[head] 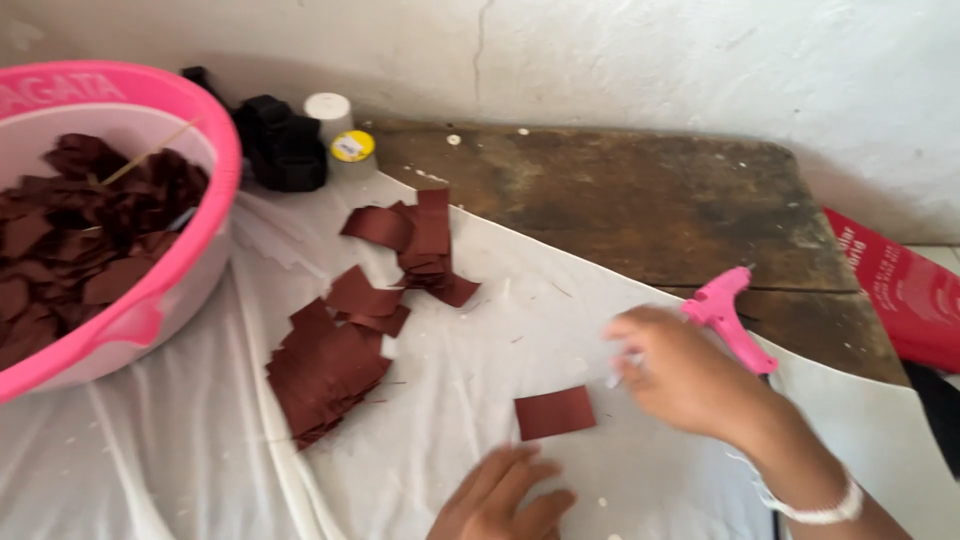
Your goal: The person repeatedly picks up small rectangular brown fabric pieces, applies hot glue with a pink glue gun, folds the pieces, and presses them to form small triangular shapes. The finished pieces are placed into a pink basin on the left.
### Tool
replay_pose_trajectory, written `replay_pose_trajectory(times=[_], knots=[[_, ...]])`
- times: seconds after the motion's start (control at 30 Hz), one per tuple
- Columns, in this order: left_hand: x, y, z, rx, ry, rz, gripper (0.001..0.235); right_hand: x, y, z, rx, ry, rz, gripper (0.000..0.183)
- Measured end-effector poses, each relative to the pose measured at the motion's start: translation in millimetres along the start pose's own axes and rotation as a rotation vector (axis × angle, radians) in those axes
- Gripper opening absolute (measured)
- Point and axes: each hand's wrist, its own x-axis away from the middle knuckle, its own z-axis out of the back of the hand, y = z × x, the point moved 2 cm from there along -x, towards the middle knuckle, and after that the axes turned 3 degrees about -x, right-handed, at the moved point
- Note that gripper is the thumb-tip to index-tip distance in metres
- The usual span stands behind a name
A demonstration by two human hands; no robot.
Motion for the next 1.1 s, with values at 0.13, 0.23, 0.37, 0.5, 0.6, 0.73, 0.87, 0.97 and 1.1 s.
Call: replay_pose_trajectory(times=[0.13, 0.23, 0.37, 0.5, 0.6, 0.73, 0.87, 0.97, 1.1], knots=[[-6.9, -19.7, -24.2, 0.169, -0.089, 0.076, 0.014, 24.1, 75.7, 18.9, 0.419, 0.199, -0.198, 0.038], [-2.7, -31.9, -35.7, 0.033, -0.256, 0.113, 0.033, 28.0, 107.9, 11.4, 0.445, 0.123, -0.589, 0.053], [-0.5, -30.1, -35.1, -0.036, -0.298, 0.154, 0.035, 22.8, 135.2, -1.5, 0.321, 0.37, -0.615, 0.064], [4.1, -33.3, -43.1, -0.145, -0.253, 0.082, 0.038, 9.3, 126.2, 5.1, 0.318, 0.3, -0.55, 0.081], [4.2, -35.9, -50.9, -0.252, -0.196, -0.052, 0.039, 4.5, 100.4, 16.0, 0.361, 0.245, -0.519, 0.064], [-43.8, -34.9, -30.2, -0.316, -0.255, -0.23, 0.008, -4.1, 133.0, 9.9, 0.342, 0.469, -0.381, 0.062], [-70.5, -53.7, -22.8, -0.102, -0.447, -0.413, 0.018, -2.3, 142.7, 17.5, -0.214, 0.796, -0.03, 0.064], [-83.2, -74.8, -13.4, 0.071, -0.446, -0.476, 0.028, 9.3, 142.6, 21.1, -0.947, 0.684, 0.166, 0.069], [-88.3, -95.1, -5.8, 0.195, -0.49, -0.409, 0.013, 9.1, 86.8, 32.9, -1.063, 0.388, 0.56, 0.017]])
